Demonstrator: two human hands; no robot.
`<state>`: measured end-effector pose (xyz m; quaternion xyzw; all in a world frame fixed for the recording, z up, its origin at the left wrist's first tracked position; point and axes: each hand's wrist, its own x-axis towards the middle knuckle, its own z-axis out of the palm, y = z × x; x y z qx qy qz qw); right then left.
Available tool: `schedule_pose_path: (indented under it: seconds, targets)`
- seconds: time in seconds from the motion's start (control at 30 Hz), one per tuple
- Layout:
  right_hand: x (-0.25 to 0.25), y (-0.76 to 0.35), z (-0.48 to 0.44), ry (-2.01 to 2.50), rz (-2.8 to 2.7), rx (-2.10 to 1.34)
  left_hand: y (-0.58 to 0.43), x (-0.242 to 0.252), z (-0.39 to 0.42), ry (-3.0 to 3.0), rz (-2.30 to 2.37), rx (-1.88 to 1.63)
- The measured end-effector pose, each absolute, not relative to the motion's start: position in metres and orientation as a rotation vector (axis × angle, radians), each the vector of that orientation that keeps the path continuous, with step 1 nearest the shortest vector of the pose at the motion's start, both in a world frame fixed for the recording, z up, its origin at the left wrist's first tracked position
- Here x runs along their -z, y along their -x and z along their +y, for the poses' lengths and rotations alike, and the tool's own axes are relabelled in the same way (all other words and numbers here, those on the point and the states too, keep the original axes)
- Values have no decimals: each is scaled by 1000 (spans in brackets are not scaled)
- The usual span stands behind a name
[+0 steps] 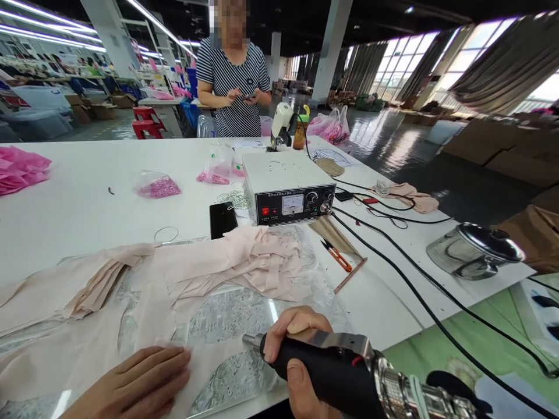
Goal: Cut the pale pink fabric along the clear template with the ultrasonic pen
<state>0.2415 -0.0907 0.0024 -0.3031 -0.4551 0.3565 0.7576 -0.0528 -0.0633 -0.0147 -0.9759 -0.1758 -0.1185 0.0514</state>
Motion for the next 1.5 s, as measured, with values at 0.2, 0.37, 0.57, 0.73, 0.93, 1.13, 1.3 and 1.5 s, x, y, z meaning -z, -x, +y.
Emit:
schedule_pose_path:
  seconds: [0.2,0.37,0.57,0.73,0.93,1.13,1.3,1.5]
  targets:
    - [-3,-247,-98,686,-962,-806,61,10,-67,3031,-631,228]
    - [-6,-247,-99,662,-969,-839,60,9,-76,2973,-693,234]
    - [1,-247,-88,609,-1010,-854,50,10,-78,2891,-735,368]
    - [-1,-255,-94,650,-1054,-898,45,18,-79,2822,-839,377]
    - [-7,-254,-111,640,-972,-943,46,17,-89,2822,-884,362]
    - [15,-259,-116,512,-1026,-1031,34,25,-100,2857,-982,472]
    - [28,-272,-114,456,-1160,-996,39,28,-92,2891,-949,416]
    - [35,-279,-110,460,-1183,-1203,39,18,-75,2925,-882,420]
